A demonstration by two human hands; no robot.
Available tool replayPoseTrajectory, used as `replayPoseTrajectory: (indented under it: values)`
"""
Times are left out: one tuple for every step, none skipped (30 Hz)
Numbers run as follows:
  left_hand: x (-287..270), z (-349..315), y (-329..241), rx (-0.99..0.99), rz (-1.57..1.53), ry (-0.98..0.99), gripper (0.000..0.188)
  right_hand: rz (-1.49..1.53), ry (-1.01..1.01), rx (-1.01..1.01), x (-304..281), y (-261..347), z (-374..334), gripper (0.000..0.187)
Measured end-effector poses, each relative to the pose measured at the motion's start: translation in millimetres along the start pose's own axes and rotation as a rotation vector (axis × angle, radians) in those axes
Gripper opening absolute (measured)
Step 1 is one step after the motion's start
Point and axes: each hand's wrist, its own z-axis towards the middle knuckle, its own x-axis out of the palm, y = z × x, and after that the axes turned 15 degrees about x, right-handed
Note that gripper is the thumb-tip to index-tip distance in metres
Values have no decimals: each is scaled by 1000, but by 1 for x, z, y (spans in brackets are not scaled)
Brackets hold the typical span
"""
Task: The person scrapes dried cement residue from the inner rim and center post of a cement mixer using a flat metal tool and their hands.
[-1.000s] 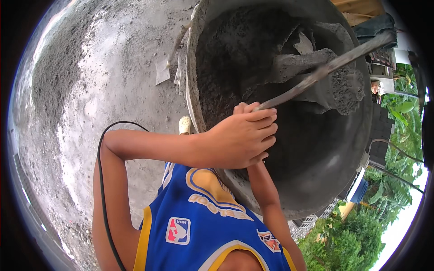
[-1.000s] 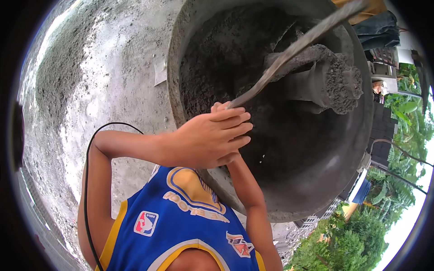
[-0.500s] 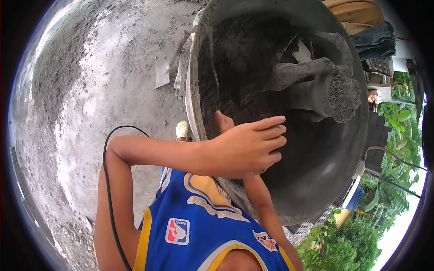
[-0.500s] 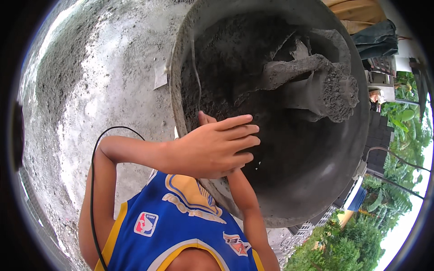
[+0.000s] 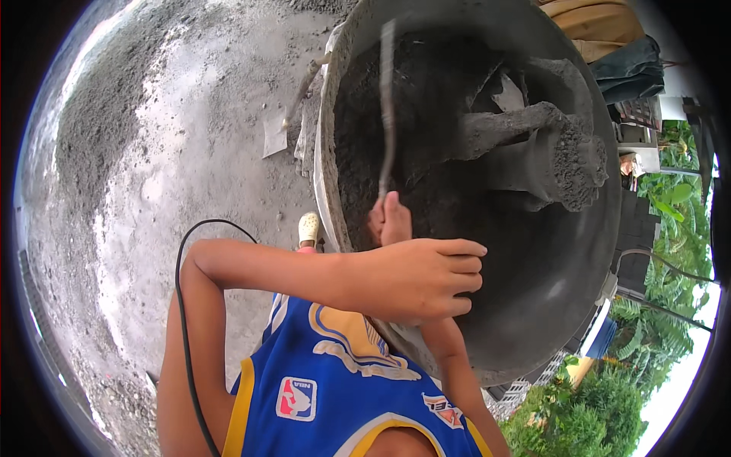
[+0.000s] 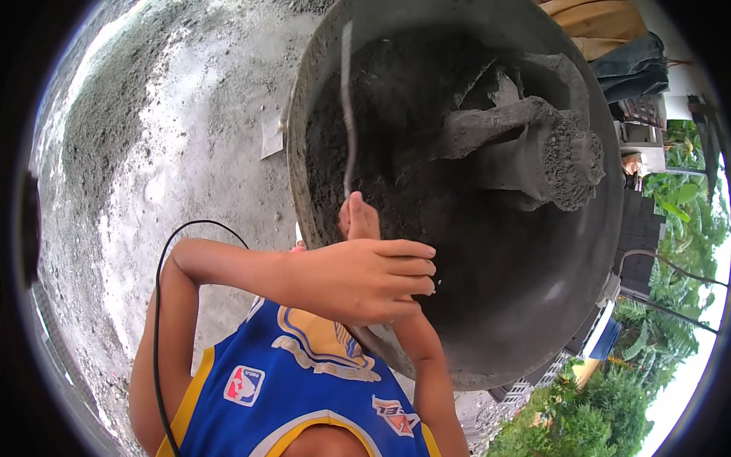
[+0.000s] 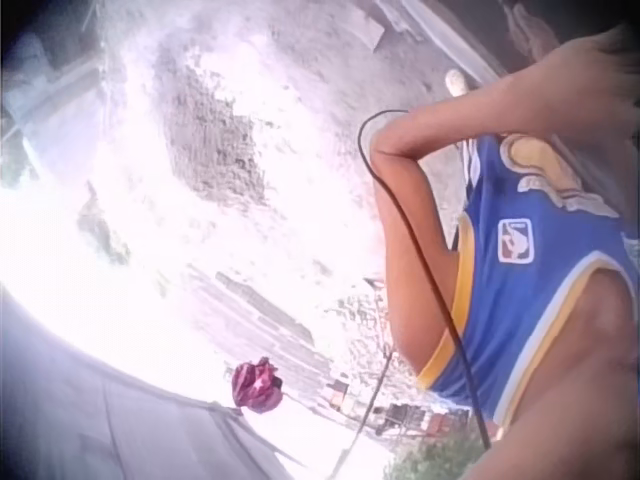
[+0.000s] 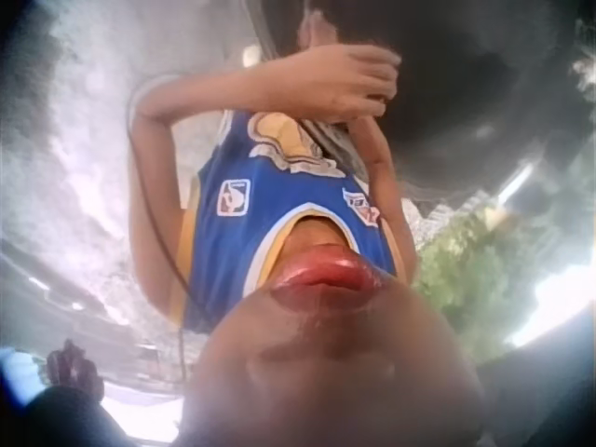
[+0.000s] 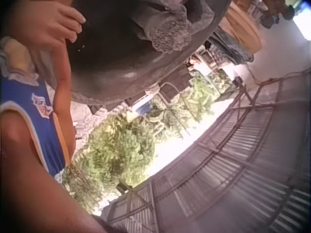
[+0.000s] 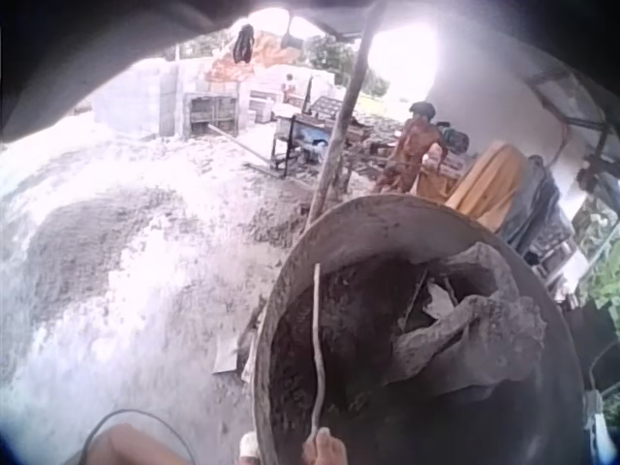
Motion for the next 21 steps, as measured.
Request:
replayPoseTrajectory:
  values:
    - [3, 2, -4, -35, -73, 75, 18, 148, -162, -168, 11, 26, -30, 44]
    - [7, -13, -12, -103, 13, 64, 16, 457, 245, -302, 8, 26, -23, 41]
    - [4, -4, -12, -59, -15, 46, 16, 757, 568, -382, -16, 41, -40, 39]
    - [8, -11, -14, -135, -29, 35, 16, 507, 454, -563, -20, 27, -23, 36]
    - [9, -10, -16, -191, -63, 5, 17, 212, 103, -683, -4, 24, -30, 36]
    - [6, -9, -13, -74, -43, 6, 18, -76, -285, -705, 12, 17, -39, 36]
    - [4, -5, -9, -60, -35, 8, 18, -216, -315, -490, 13, -1, -18, 40]
    - [5, -4, -7, -55, -14, 27, 19, -379, -317, -280, 14, -20, 5, 45]
    - [6, -9, -10, -78, 12, 41, 19, -383, -293, -272, 15, -26, 4, 45]
    - [-1, 1, -7, -18, -34, 71, 19, -110, -151, -57, 7, -19, -5, 47]
    - [-3, 1, -1, -7, -27, 80, 19, 157, 40, 149, 6, -7, -7, 51]
    - [-3, 0, 5, 0, -53, 43, 19, 151, -18, -112, -2, 9, -13, 50]
    - [6, -1, -4, -27, -97, -10, 19, 79, -217, -265, 13, 41, -45, 46]
    - [11, -3, -8, -38, -36, -4, 18, 112, -414, -380, 18, 44, -54, 45]
    - [12, -1, -5, -24, -48, 0, 18, 133, -651, -482, 18, 51, -64, 44]
    - [12, -6, -8, -71, -39, -13, 19, 88, -164, -616, -4, 53, -53, 41]
    - [12, -11, -11, -118, -28, -26, 19, 33, -193, -648, 9, 33, -35, 39]
    - [11, -11, -12, -100, -12, -39, 19, -37, -270, -688, 20, 18, -26, 38]
    - [9, -10, -9, -85, 8, -36, 19, -190, -197, -480, 19, 7, -7, 42]
    - [11, -9, -10, -74, 21, -31, 19, -374, -114, -288, 19, -4, 13, 46]
    - [11, -8, -16, -76, 16, -31, 19, -371, -115, -284, 16, -21, 13, 46]
